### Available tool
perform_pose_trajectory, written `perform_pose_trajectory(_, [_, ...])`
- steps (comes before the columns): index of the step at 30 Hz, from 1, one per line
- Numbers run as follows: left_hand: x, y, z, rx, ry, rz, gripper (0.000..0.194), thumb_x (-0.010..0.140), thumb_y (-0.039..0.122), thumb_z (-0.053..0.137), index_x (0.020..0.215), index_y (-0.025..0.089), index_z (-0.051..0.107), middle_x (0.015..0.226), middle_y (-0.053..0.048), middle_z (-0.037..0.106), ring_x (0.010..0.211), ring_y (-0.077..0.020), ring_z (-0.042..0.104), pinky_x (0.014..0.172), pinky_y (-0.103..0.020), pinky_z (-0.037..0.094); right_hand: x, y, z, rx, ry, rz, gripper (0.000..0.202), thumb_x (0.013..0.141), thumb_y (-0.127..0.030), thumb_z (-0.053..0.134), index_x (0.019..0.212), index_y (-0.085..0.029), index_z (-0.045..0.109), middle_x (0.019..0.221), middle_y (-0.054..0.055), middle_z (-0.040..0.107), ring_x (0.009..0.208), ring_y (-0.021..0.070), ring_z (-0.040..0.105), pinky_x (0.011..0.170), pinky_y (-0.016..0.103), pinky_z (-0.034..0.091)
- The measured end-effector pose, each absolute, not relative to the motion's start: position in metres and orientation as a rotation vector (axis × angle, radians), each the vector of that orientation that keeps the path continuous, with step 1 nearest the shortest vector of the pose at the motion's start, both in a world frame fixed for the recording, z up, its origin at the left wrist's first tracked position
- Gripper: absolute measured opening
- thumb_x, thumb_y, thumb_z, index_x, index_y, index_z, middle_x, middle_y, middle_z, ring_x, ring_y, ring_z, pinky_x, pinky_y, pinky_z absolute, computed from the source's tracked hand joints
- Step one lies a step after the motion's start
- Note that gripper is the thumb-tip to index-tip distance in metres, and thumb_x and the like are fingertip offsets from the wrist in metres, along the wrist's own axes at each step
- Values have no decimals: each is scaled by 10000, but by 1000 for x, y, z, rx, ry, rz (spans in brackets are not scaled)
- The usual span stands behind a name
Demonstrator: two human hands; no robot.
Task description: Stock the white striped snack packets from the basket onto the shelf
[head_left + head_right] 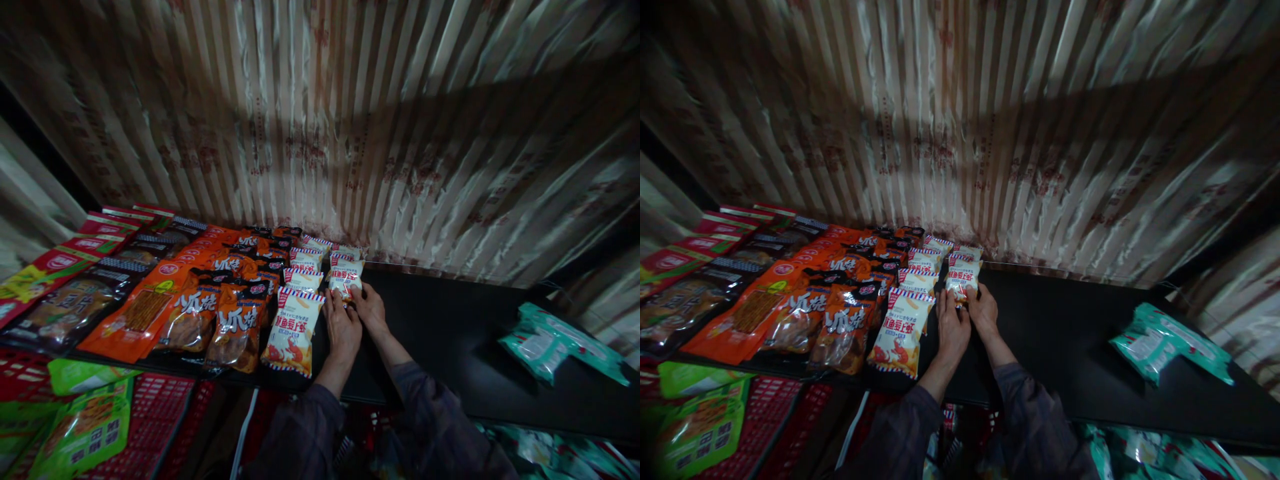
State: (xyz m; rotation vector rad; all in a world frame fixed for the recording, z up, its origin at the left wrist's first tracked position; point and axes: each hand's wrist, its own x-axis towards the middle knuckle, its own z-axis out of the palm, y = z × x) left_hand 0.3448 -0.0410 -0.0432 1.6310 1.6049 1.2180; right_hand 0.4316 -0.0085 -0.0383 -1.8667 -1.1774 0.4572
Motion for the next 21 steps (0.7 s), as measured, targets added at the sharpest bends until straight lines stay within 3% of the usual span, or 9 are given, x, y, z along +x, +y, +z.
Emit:
perform_pose_trajectory(9, [344,-44,-43,1701,1649,1191,573,819,76,477,1390,45,497,1543,-243,366,1468,-330,296,1176,-502,305,433,-12,-36,-1939,-1201,413,490,873,-532,504,1168,-181,675,1082,130,721,1018,286,666,903,405,492])
perform_pose_trajectory(15, [344,-47,-42,1748,1630,1194,593,809,49,459,1401,33,483,1552,-241,350,1479,-323,271,1186,-500,287,445,-3,-39,-1902,-1086,388,602,855,-541,513,1255,-102,609,1272,198,641,1198,313,589,1037,437,425])
perform_pose_trajectory(21, [344,-48,-44,1758,1601,1219,591,807,41,455,1396,71,504,1551,-213,369,1486,-319,254,1179,-524,297,454,23,-47,-1771,-1023,455,580,835,-564,563,1265,-177,607,1209,129,699,1107,259,653,950,381,496])
